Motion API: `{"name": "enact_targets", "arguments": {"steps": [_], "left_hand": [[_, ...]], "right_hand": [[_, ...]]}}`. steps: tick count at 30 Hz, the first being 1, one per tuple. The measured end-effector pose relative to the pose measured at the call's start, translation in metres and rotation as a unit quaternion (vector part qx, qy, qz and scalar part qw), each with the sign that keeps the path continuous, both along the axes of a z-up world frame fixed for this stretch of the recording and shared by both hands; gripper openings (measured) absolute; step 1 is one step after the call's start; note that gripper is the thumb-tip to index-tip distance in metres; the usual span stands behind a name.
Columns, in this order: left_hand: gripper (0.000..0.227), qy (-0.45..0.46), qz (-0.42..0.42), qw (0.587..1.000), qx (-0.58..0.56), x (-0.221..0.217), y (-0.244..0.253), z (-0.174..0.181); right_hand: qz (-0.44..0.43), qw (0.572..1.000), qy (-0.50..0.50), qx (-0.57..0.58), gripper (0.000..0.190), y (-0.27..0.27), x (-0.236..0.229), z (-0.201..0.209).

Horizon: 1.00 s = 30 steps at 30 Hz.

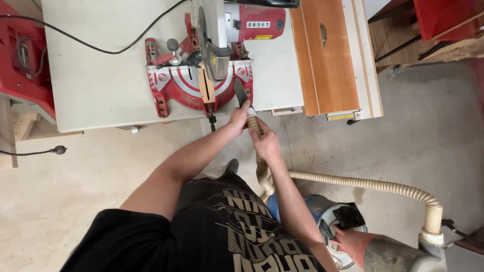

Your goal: Vacuuming sawdust from a miter saw and a jointer using a shop vacuum hose.

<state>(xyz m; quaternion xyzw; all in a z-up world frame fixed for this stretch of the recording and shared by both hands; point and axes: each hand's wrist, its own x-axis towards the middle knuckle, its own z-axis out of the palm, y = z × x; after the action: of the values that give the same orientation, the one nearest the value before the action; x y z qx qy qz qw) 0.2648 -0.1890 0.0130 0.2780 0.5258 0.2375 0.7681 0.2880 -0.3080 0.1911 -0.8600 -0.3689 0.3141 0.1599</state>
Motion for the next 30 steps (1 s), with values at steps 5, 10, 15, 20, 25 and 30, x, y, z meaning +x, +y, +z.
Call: {"name": "enact_targets", "arguments": {"steps": [5,10,15,20,25,30], "left_hand": [[0.085,0.0,0.057,0.998,-0.005,0.013,0.0,0.02],[0.087,-0.005,0.044,0.998,-0.051,0.023,-0.034,-0.021],[0.089,0.001,0.024,0.998,-0.051,0.01,-0.056,0.0],[0.079,0.042,0.008,0.997,0.056,0.032,-0.012,0.058],[0.072,0.043,0.063,0.993,0.088,0.025,0.015,0.024],[0.072,0.17,0.118,0.972,0.112,-0.032,0.026,0.026]], "right_hand": [[0.077,0.996,-0.032,-0.017,0.061,0.009,0.031,-0.009],[0.136,0.988,-0.051,-0.05,0.063,-0.021,0.044,-0.013],[0.129,0.991,0.021,-0.024,0.062,-0.043,0.058,-0.003],[0.021,0.994,0.11,0.013,0.058,-0.01,0.09,0.019],[0.041,0.987,0.156,0.02,0.059,0.027,0.097,0.006],[0.104,0.955,0.266,0.078,0.052,0.05,0.079,-0.021]]}}
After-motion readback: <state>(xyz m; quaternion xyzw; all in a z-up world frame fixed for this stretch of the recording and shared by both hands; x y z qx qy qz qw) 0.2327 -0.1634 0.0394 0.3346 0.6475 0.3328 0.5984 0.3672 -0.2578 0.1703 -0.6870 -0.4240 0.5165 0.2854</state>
